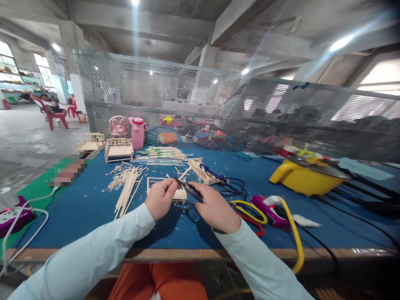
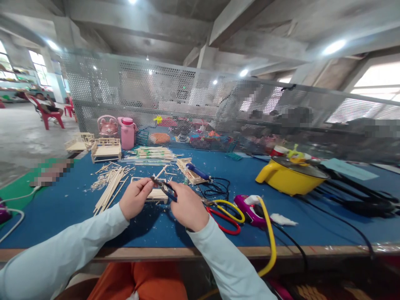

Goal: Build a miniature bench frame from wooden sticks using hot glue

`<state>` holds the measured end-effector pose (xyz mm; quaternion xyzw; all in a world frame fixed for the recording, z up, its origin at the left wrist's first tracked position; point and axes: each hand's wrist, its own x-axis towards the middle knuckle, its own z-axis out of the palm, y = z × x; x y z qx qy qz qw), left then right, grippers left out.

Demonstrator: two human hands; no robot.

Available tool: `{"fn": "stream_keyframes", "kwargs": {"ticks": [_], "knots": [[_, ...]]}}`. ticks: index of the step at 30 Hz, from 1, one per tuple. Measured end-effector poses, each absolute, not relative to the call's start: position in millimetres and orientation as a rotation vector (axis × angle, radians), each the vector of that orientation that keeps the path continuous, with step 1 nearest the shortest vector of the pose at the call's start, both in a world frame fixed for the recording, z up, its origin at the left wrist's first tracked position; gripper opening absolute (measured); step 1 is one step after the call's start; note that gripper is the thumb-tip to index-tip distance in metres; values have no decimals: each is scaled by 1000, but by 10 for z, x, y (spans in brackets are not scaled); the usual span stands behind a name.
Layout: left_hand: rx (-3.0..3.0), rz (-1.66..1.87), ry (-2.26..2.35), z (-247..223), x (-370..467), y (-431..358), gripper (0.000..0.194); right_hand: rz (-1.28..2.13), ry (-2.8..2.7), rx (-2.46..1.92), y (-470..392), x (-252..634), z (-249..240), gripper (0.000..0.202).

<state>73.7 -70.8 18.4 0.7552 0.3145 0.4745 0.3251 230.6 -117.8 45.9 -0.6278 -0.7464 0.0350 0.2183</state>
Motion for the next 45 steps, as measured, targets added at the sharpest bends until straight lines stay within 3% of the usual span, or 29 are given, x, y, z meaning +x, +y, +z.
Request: {"fn": "stream_keyframes", "kwargs": {"ticks": [8,16,22,28,32,39,43,45], "knots": [[1961,1203,756,155,758,-770,29,37,-2137,-1749,-1178,2235,483,22],[1897,1080,987,92,856,-795,34,-45,-2172,-1725,-1138,2258,331,21],[1698,899,1050,45,918,-770,39,-517,-2132,-1832,-1154,2272,247,16],[1918,913,812,169,864,-827,41,-5,-2034,-1849,-1151,2460,363,13],[2049,914,775,255,700,-906,39,2,-1882,-2009,-1176,2782,418,11],[2434,869,1031,288,457,-597,37,-470,-1981,-2289,-1139,2915,101,42],[2450,866,1021,294,427,-491,41,-677,-1863,-2142,-1016,2811,69,56],[2495,867,1044,283,432,-494,44,-684,-1893,-1934,-1035,2737,128,54]]}}
